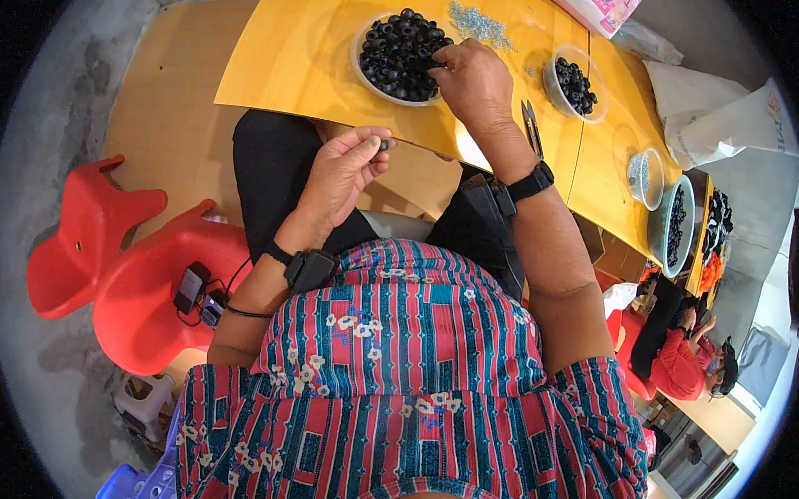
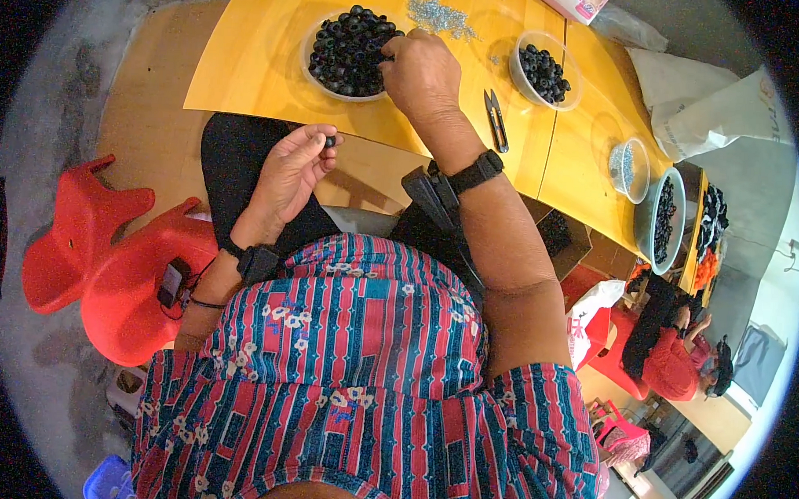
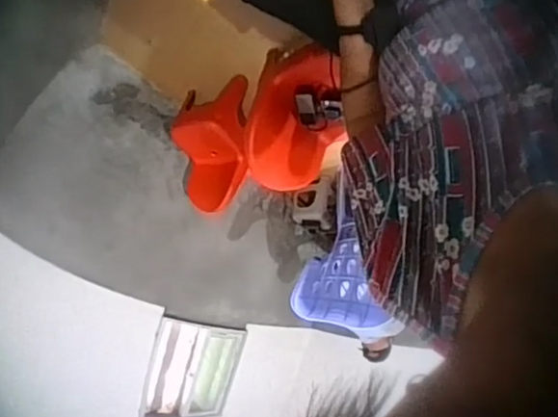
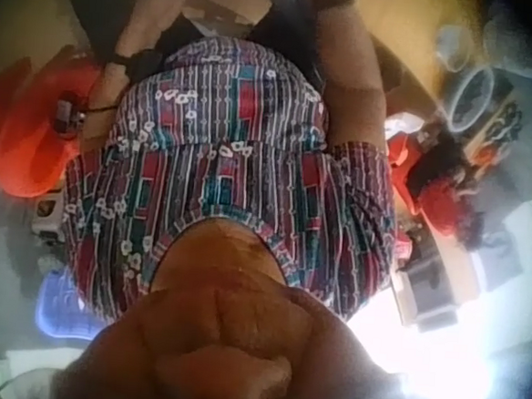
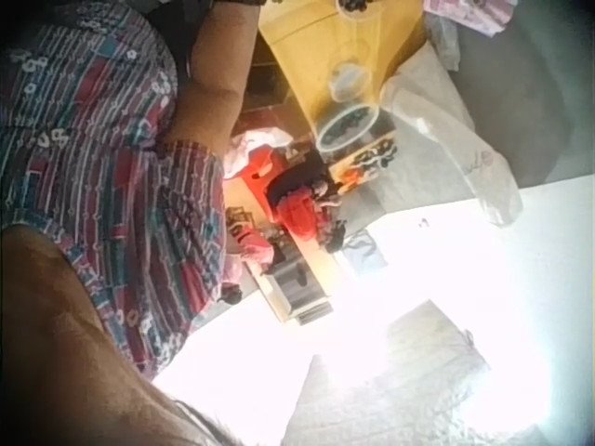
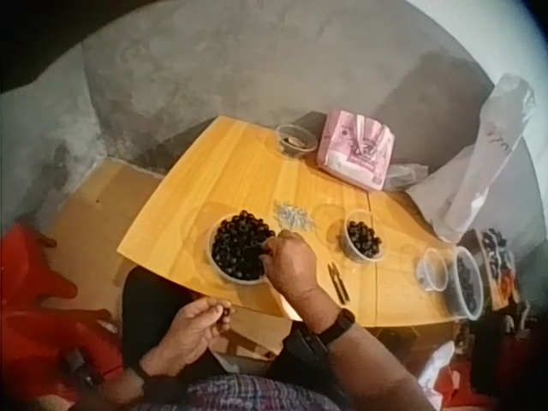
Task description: The person assembles small black plastic components by hand, inserting tiny silver pins into them.
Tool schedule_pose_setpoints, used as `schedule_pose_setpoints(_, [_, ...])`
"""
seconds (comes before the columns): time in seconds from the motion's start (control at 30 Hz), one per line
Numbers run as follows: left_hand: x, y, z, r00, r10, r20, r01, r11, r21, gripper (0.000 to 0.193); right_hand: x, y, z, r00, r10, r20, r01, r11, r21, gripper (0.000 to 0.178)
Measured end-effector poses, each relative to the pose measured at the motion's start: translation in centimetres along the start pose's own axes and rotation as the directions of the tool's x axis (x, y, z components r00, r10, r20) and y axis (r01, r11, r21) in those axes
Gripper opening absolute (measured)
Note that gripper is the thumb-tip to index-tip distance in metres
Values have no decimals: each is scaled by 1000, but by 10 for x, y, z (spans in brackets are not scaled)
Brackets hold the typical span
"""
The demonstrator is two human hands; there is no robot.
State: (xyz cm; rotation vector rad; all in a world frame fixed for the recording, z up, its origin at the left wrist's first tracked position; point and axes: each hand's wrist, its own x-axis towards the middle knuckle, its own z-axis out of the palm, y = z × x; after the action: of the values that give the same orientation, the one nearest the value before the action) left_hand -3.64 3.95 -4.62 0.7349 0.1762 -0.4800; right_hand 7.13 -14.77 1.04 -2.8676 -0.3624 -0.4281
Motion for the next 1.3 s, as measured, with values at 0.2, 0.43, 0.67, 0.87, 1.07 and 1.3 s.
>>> schedule_pose_setpoints(0.2, [2, 1, 1, 999, -11, -31, 11, 1000, -2, 19, 9, -13, -4, 993, 32, 112, -17, 991, -133, 20])
schedule_pose_setpoints(0.43, [4, 4, 4, 1000, -2, -28, 1, 1000, -18, 19, 12, -10, 1, 995, 12, 104, -1, 995, -105, 18])
schedule_pose_setpoints(0.67, [-1, 11, 10, 999, 48, -7, -48, 999, -10, 19, 6, -2, -9, 996, -85, 14, 84, 994, 67, 14])
schedule_pose_setpoints(0.87, [-2, 17, 15, 997, 76, 3, -76, 994, -77, 18, -32, -18, -30, 969, 90, 229, -246, 420, 874, 15])
schedule_pose_setpoints(1.07, [7, 23, 23, 982, 80, 174, -57, 989, -133, 18, -64, -26, -34, 885, 28, 465, -433, -320, 843, 14])
schedule_pose_setpoints(1.3, [21, 21, 44, 964, 13, 266, 55, 967, -248, 17, -70, -24, -24, 931, 150, 333, -306, -176, 936, 15])
